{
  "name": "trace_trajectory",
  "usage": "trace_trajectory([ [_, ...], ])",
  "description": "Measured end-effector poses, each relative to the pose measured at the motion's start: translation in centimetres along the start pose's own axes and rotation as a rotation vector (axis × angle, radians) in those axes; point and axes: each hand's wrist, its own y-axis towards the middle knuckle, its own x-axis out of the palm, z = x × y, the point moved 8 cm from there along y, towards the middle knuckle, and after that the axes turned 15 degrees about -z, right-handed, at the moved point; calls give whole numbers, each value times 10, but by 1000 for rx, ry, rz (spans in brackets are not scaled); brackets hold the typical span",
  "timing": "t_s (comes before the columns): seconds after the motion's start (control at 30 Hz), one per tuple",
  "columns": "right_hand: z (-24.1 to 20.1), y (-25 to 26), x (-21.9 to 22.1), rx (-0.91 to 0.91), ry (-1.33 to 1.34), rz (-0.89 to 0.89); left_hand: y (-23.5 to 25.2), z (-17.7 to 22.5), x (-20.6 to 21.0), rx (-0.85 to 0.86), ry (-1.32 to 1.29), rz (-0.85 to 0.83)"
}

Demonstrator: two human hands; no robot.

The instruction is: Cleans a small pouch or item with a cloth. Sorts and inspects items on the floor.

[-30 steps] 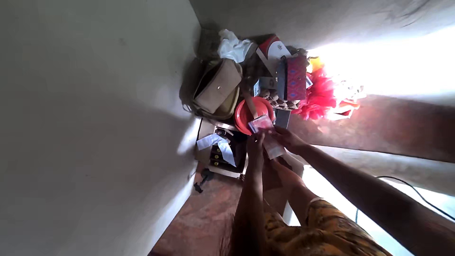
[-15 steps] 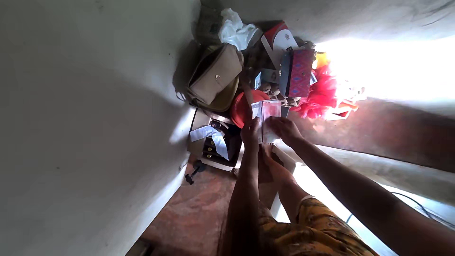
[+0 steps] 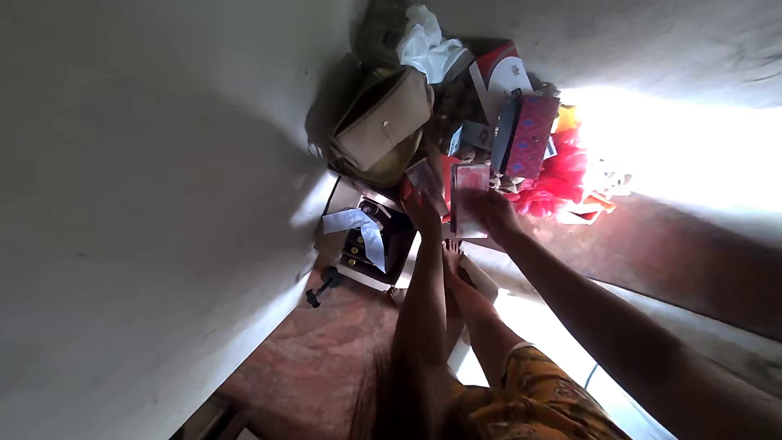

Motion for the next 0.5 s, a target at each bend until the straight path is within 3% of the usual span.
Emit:
trace_trajectory([
  [0.13, -3, 13, 7, -10, -44, -93, -19, 11, 22, -10, -61, -275],
  [0.33, 3, 23, 16, -5, -15, -131, -15, 4, 10, -40, -49, -148],
  [0.5, 12, 28, 21, 50, 49, -92, -17, -2, 3, -67, -4, -236],
])
